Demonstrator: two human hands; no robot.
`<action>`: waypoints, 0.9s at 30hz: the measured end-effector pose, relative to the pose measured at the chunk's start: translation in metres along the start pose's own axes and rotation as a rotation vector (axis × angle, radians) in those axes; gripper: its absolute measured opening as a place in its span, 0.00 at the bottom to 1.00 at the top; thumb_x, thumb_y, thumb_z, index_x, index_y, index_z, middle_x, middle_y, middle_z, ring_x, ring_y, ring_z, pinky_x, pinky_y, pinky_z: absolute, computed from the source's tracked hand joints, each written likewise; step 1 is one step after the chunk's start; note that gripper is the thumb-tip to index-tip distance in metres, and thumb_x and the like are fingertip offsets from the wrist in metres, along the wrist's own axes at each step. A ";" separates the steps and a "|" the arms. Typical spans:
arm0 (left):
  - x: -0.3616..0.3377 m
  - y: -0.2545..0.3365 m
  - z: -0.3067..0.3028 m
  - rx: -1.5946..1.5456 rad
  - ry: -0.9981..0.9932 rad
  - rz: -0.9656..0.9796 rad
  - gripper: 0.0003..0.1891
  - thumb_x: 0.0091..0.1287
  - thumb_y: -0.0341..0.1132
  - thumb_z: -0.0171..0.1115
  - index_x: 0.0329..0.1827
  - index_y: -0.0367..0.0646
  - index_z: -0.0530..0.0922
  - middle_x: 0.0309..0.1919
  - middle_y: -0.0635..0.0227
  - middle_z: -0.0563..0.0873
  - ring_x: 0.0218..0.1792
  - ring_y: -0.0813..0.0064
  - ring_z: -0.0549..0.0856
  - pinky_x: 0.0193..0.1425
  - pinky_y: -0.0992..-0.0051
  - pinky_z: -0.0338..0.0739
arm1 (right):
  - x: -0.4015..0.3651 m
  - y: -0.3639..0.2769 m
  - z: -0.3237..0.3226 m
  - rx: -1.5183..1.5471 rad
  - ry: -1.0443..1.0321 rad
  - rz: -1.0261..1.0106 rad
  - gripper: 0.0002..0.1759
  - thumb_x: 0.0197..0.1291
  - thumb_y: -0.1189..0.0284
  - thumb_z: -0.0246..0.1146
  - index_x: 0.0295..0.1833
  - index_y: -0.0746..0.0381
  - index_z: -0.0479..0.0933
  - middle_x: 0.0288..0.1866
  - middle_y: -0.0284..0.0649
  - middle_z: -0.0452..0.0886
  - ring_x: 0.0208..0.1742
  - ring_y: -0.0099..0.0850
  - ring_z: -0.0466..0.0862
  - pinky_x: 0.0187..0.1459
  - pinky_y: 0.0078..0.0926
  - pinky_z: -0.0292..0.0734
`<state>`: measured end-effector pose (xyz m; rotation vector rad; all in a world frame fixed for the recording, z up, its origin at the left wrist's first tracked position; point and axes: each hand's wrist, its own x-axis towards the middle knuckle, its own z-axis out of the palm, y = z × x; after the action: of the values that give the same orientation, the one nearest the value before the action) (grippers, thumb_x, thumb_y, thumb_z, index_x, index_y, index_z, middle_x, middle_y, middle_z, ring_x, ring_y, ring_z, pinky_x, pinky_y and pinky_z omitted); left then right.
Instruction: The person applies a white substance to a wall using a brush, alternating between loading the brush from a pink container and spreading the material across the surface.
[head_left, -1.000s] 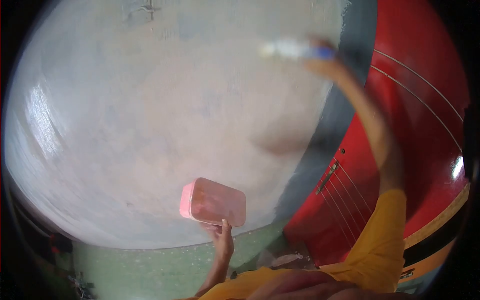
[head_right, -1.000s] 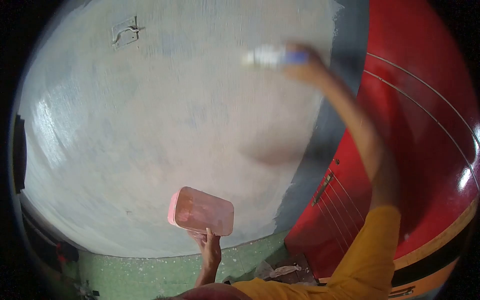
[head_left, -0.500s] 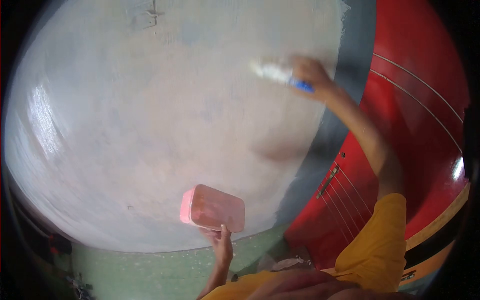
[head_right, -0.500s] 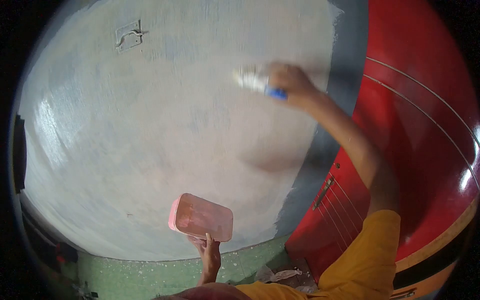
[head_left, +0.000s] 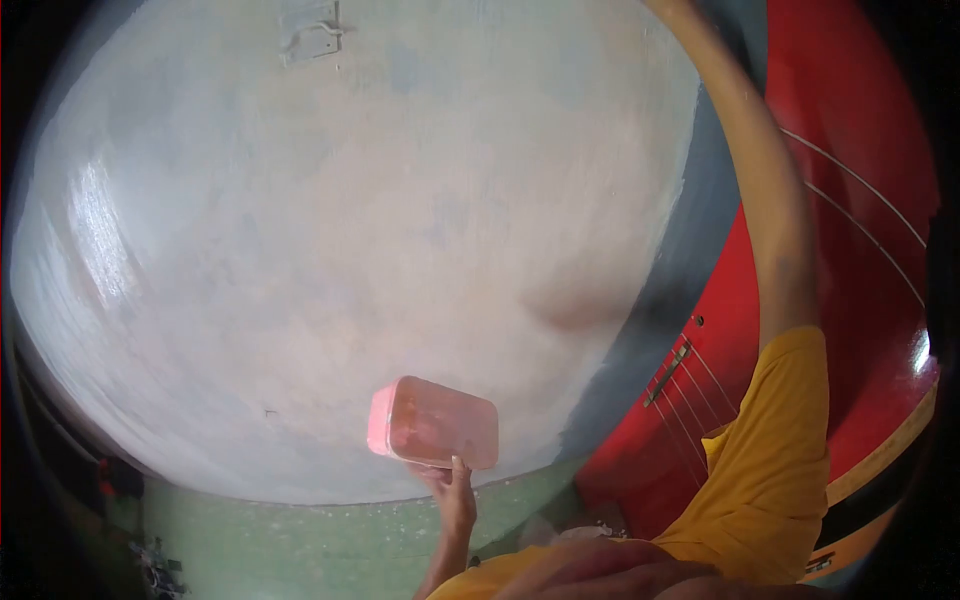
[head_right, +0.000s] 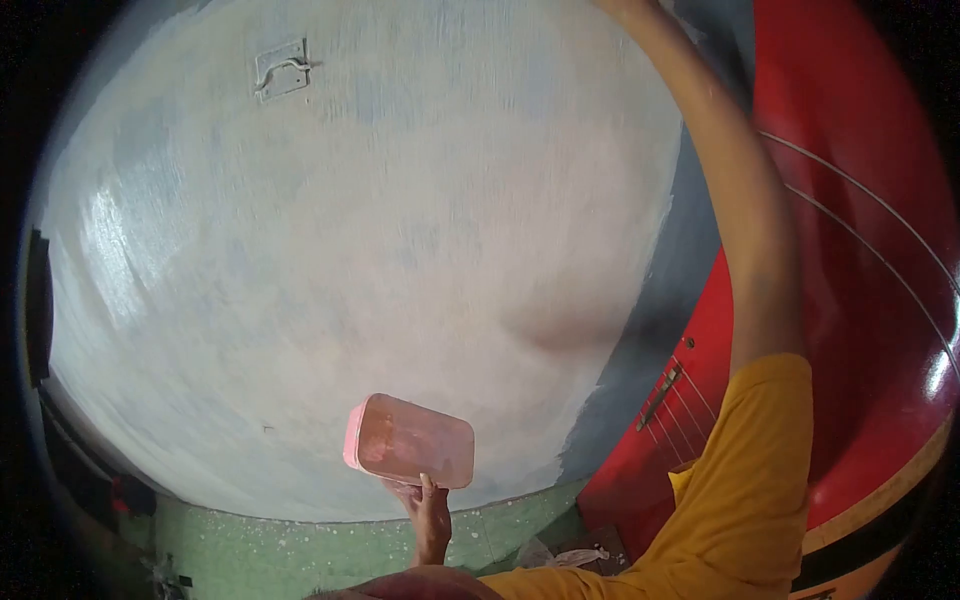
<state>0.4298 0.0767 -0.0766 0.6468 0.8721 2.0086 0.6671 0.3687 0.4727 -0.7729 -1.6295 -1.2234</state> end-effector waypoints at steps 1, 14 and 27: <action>-0.001 0.001 0.001 -0.014 0.019 -0.020 0.42 0.68 0.29 0.56 0.74 0.54 0.33 0.66 0.60 0.59 0.61 0.67 0.67 0.62 0.65 0.68 | -0.027 -0.011 0.005 0.091 -0.070 0.075 0.14 0.62 0.66 0.53 0.48 0.60 0.78 0.49 0.44 0.81 0.51 0.40 0.80 0.50 0.36 0.74; 0.005 0.001 -0.016 0.144 -0.138 -0.025 0.40 0.71 0.34 0.53 0.73 0.60 0.31 0.69 0.61 0.53 0.66 0.66 0.62 0.63 0.57 0.67 | -0.166 -0.077 -0.010 0.559 -0.469 0.116 0.14 0.50 0.67 0.65 0.43 0.58 0.80 0.37 0.45 0.83 0.39 0.39 0.83 0.44 0.36 0.78; -0.002 0.013 -0.021 0.028 -0.024 0.002 0.46 0.67 0.32 0.59 0.73 0.53 0.29 0.67 0.59 0.56 0.63 0.65 0.65 0.60 0.63 0.69 | -0.191 -0.139 -0.003 0.218 -0.216 -0.399 0.07 0.42 0.71 0.61 0.31 0.58 0.76 0.33 0.41 0.77 0.38 0.40 0.79 0.37 0.36 0.75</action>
<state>0.4097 0.0624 -0.0802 0.6859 0.8871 1.9901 0.6173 0.3315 0.2445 -0.4667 -2.1289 -1.2350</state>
